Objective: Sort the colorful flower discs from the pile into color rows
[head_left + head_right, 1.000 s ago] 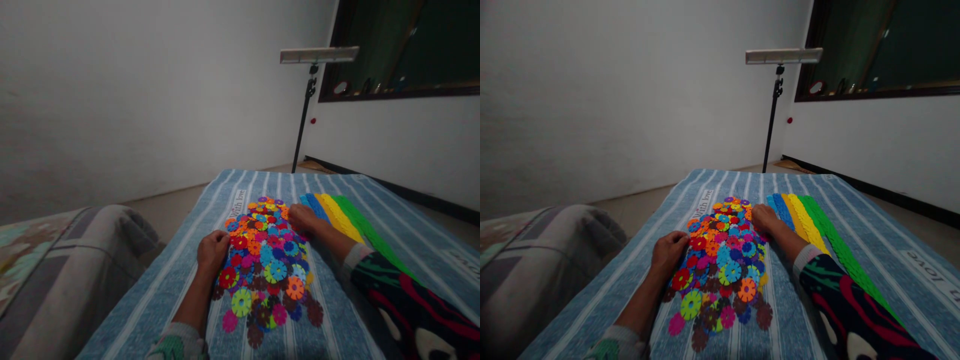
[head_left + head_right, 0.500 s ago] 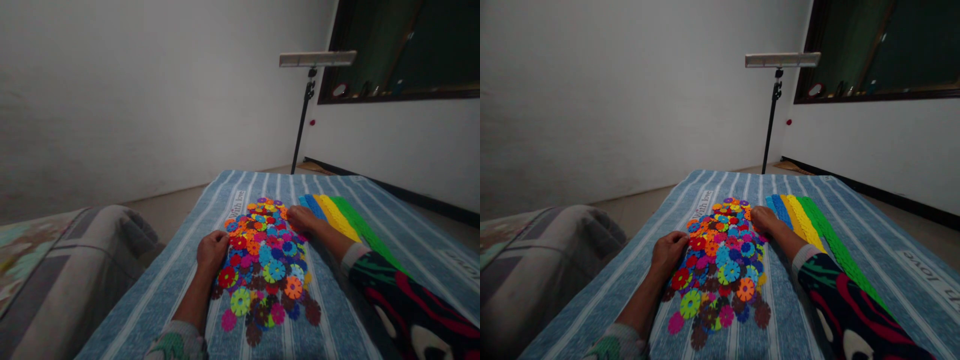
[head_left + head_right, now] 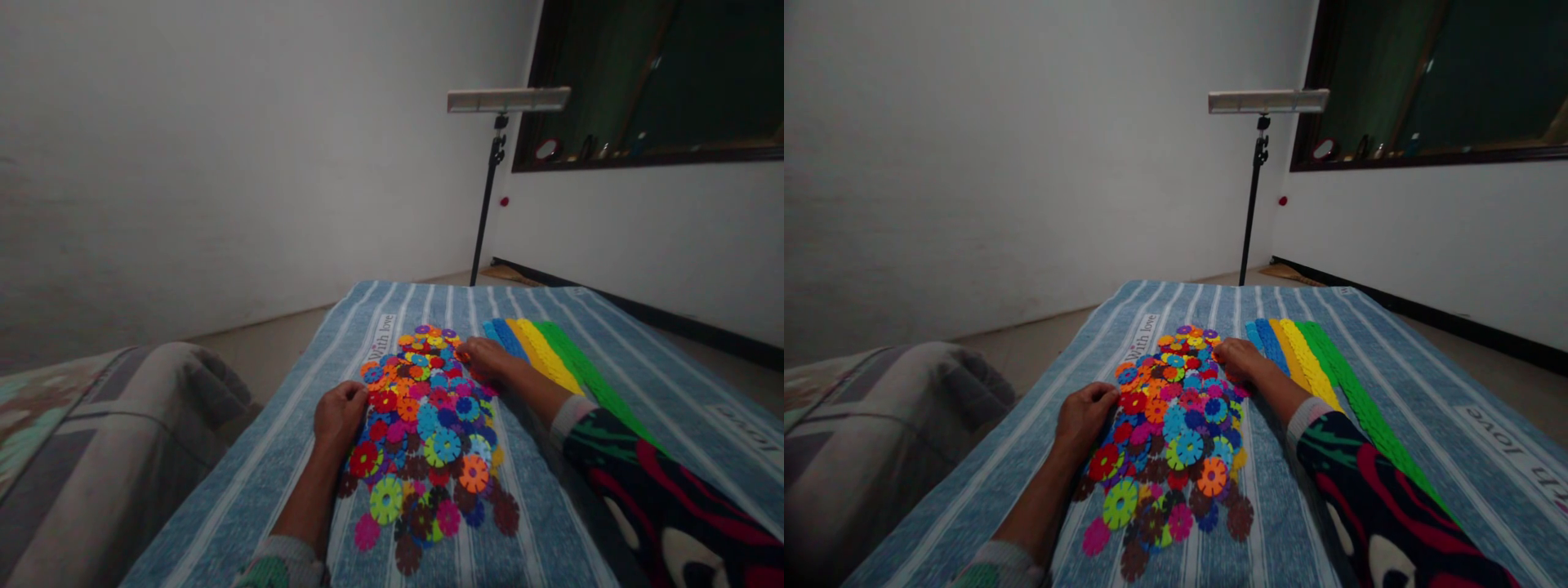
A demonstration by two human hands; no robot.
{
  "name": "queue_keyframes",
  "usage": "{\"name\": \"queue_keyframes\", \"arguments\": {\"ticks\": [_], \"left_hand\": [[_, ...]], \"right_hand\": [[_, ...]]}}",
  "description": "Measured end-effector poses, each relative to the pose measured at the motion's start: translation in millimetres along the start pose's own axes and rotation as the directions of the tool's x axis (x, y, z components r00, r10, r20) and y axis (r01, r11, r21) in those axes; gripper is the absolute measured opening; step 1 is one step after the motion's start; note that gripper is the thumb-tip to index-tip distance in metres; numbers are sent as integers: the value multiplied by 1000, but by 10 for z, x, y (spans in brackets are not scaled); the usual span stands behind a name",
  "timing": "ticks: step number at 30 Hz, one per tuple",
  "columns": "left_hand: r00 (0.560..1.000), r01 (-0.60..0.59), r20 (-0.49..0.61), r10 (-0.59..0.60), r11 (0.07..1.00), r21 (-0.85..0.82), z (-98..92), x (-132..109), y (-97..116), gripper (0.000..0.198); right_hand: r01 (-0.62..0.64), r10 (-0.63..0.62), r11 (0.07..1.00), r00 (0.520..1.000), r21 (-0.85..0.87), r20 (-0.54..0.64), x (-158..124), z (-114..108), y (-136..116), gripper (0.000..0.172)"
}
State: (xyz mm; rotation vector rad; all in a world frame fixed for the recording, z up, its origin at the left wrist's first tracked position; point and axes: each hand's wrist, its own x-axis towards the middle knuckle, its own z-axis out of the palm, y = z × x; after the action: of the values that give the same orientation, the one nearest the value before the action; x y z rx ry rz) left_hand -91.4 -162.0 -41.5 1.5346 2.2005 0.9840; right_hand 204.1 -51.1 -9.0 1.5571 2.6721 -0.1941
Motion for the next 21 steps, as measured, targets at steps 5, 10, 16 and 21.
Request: {"name": "queue_keyframes", "arguments": {"ticks": [5, 10, 16, 21], "left_hand": [[1000, 10, 7, -10, 1000, -4, -5, -4, 8, 30], [1000, -4, 0, 4, 1000, 15, -24, -9, 16, 29], [1000, 14, 8, -14, 1000, -5, -20, -16, 5, 28], [1000, 29, 3, -29, 999, -18, -37, -42, 34, 25]], "right_hand": [[-5, 3, 996, 1000, 87, 27, 47, 17, 98, 25], [-66, 59, 978, 997, 200, 44, 100, 62, 204, 30], [-123, 105, 964, 991, 236, 87, 168, 77, 239, 29], [-145, 119, 970, 983, 195, 137, 271, 64, 254, 30]]}}
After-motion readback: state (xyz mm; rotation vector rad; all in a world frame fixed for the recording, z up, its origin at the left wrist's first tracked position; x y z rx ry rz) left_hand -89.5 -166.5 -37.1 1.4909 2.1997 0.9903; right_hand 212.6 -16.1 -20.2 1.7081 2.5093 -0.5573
